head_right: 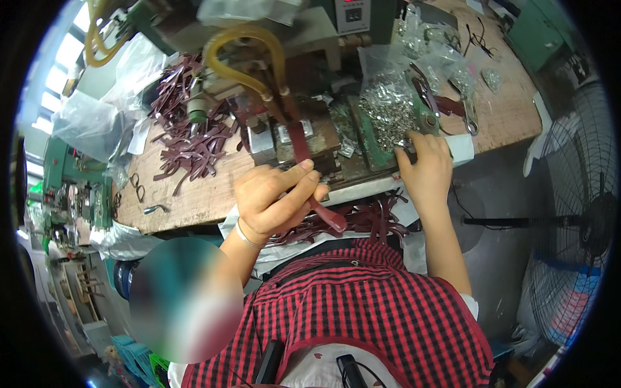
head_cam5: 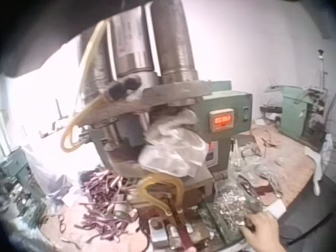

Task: The person repeatedly picks maroon straps and small metal hardware from piles on a workbench, inserts the hardware into the strap ends, and uses a press machine to secure them. The person then places the finished strap segments into a pile on the table.

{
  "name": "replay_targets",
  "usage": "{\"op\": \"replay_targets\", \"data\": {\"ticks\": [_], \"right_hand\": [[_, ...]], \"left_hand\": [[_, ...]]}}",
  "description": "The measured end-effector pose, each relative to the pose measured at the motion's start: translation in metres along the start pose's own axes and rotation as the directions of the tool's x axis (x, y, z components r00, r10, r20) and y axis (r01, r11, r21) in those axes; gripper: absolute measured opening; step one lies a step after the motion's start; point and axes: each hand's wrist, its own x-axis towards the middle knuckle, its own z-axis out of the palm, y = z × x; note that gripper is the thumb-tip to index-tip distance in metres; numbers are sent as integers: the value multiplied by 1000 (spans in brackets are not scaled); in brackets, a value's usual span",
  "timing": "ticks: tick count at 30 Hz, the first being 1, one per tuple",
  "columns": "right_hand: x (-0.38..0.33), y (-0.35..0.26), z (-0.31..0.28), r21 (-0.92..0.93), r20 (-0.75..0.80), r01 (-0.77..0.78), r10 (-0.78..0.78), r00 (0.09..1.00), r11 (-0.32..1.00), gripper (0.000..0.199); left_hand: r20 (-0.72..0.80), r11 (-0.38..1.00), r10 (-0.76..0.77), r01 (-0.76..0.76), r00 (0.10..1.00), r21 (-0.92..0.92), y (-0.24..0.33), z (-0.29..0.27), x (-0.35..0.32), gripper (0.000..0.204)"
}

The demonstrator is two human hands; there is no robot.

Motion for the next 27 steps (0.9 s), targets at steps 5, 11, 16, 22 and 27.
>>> {"op": "replay_targets", "data": {"ticks": [5, 11, 16, 22, 27], "right_hand": [[25, -10, 35, 86, -133, 23, -12, 991, 996, 12], [41, -16, 34, 173, -202, 25, 10, 979, 985, 7], [50, -16, 50, 268, -155, -51, 96, 983, 962, 12], [31, -7, 39, 550, -35, -230, 297, 954, 803, 13], [52, -31, 47, 693, 27, -209, 265, 964, 690, 13]], "left_hand": [[18, 970, -211, 212, 977, -117, 16, -12, -7, 29], [-223, 618, -771, 785, 597, -35, -43, 0, -81, 67], [-159, 618, -741, 755, 653, 217, -118, 1, -77, 93], [-155, 646, -652, 650, 743, 401, -140, -106, -58, 25], [355, 590, -780, 415, 515, 693, -159, -102, -125, 24]]}}
